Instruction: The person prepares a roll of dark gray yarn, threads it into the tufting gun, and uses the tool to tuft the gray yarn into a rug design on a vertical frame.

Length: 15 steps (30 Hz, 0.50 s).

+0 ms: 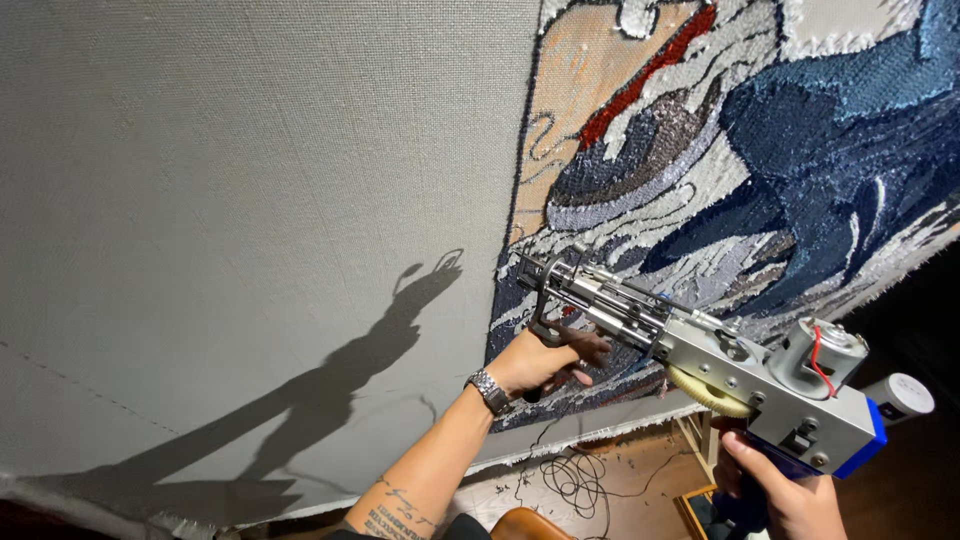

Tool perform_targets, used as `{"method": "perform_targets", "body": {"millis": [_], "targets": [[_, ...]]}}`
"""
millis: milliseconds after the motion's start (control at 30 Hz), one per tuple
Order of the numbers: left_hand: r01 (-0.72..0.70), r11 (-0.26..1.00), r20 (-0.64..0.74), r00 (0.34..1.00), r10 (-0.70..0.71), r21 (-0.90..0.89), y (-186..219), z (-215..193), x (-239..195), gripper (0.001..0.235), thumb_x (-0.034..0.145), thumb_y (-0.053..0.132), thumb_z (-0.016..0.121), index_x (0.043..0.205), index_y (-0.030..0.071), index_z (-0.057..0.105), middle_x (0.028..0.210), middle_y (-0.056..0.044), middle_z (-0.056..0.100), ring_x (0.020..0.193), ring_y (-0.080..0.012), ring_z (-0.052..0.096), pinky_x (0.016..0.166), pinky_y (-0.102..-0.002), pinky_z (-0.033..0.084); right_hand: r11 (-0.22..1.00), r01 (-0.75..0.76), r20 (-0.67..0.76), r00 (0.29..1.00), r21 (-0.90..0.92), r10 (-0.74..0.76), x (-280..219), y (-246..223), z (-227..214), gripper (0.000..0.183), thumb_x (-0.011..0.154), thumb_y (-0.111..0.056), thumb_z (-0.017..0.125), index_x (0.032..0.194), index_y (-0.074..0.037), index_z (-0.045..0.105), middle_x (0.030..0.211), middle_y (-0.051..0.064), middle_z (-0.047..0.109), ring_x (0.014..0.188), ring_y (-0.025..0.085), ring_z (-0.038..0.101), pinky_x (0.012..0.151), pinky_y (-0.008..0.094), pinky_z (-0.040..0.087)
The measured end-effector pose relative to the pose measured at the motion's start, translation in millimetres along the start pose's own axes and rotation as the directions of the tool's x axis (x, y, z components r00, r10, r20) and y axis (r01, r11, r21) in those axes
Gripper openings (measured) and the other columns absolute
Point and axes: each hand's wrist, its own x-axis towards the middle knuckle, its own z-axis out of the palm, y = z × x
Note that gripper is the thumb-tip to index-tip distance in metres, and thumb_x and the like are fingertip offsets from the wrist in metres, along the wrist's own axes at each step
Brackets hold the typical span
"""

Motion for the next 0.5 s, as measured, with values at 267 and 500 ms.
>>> {"method": "perform_targets", "body": {"millis": [267,500], "targets": [[0.022,0.999,0.004,1.0,-0.023,0.045,-2.1,-5.1,3.9,0.018,0.099,0.017,0.062,0.093,0.011,0.078,0.053,-0.001,0.058,0.038,-0.0051,0.042,0.039,-0.019,0.033,0.998,0.002,-0.063,0.998,-0.059,-0.006,-3.7,7.9,-4.2,0.014,0.096,-0.001,0.063,0.093,0.012,0.059,0.063,0.015,0.049,0.05,0.025,0.044,0.043,0.037,0.038],[0.102,0.984,-0.16,0.984,-0.078,0.146,-50.5,-7.8,20.4,0.045,0.097,0.027,0.061,0.055,0.019,0.047,0.051,0.002,0.051,0.048,-0.0118,0.045,0.055,-0.03,0.037,0.979,-0.038,0.034,0.999,0.2,0.032,3.7,94.3,-86.9,0.08,0.08,-0.047,0.088,0.131,0.006,0.056,0.099,0.029,0.069,0.068,0.032,0.061,0.053,0.041,0.053]]}}
